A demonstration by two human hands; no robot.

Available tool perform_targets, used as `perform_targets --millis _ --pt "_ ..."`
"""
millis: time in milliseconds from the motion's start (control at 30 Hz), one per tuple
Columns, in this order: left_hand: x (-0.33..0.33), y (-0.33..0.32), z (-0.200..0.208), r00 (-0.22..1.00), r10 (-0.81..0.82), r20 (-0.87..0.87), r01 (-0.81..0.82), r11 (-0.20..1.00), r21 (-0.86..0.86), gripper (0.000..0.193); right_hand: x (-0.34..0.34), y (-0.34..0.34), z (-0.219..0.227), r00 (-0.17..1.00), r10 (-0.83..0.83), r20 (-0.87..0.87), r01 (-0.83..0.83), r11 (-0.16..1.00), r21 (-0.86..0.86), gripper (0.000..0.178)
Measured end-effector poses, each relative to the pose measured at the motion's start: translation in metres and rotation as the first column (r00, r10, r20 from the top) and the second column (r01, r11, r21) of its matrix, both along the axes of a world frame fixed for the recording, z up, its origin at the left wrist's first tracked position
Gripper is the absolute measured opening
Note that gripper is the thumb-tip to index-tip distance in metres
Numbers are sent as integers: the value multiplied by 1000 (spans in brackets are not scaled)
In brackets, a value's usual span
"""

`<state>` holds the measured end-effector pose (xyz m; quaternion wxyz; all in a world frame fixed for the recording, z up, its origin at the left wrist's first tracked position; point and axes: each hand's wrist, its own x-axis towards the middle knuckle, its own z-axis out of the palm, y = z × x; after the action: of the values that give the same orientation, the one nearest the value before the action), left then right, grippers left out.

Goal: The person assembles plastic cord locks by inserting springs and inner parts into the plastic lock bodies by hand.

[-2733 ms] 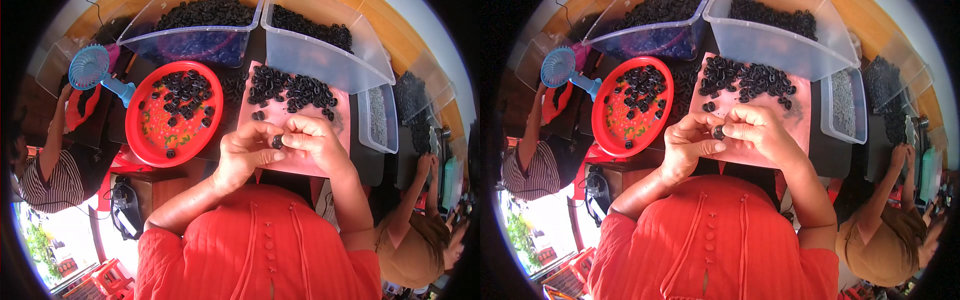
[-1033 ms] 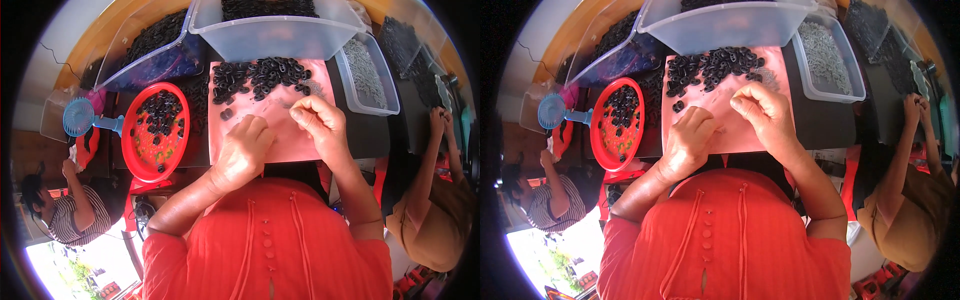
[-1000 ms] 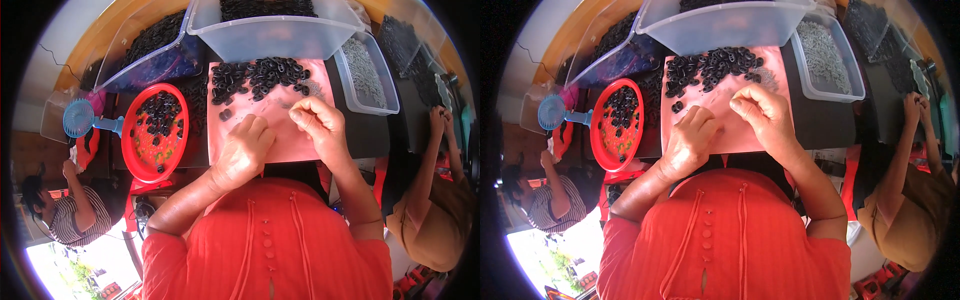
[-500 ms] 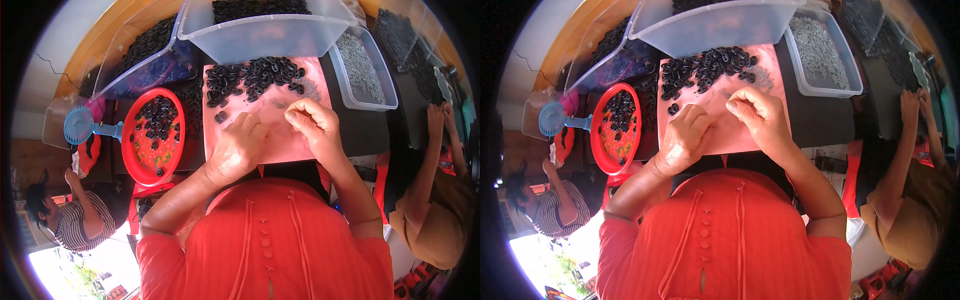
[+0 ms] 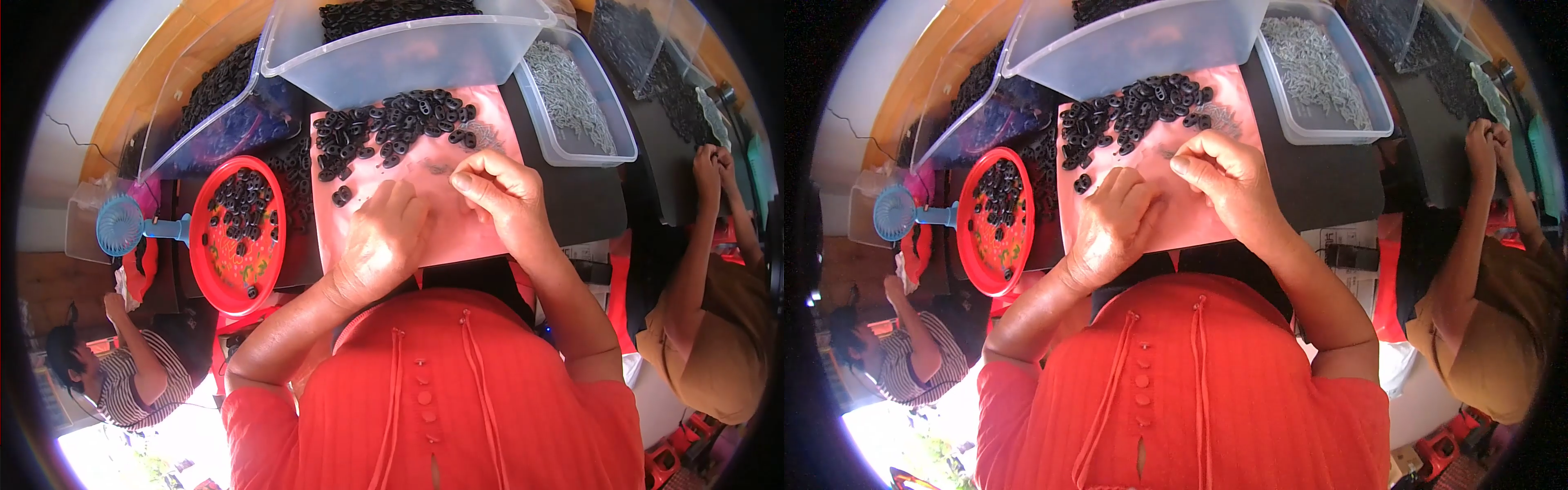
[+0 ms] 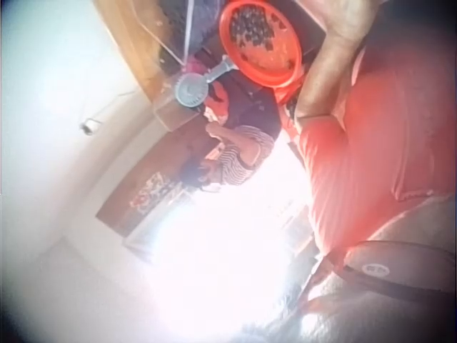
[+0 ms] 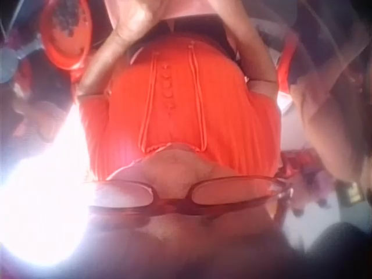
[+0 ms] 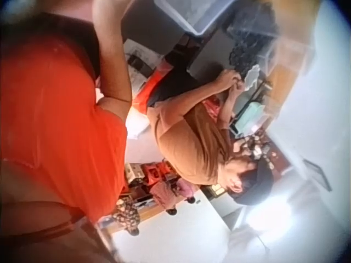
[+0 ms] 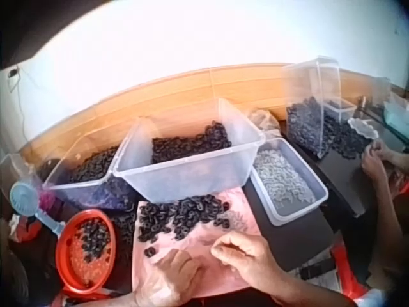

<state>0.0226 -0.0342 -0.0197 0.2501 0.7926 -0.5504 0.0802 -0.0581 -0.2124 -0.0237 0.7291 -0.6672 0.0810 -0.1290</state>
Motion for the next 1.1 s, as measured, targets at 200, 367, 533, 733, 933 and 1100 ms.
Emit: perform_targets --millis 200,367,533,733,933,1100 --pt "0 -9 -7 986 -79 145 84 996 -32 13 0 1 -4 997 -19 71 22 999 -37 10" --pt "0 -3 -7 995 -7 99 8 1000 -6 14 -3 4 -2 997 0 79 5 998 -59 8" --pt "-15 4 7 540 -59 -840 -294 922 -253 13 -4 11 -2 959 81 271 7 952 -307 9" --pt "-18 17 26 -211 -187 -959 -546 837 -43 15 10 30 -5 915 144 377 -22 950 -310 13" --pt "-16 31 23 -290 -269 -919 -571 819 -60 14 16 40 -2 896 181 407 17 899 -438 15" --pt "-8 36 22 -14 -67 -998 -533 845 -49 7 19 43 -1 886 150 439 107 855 -507 15"
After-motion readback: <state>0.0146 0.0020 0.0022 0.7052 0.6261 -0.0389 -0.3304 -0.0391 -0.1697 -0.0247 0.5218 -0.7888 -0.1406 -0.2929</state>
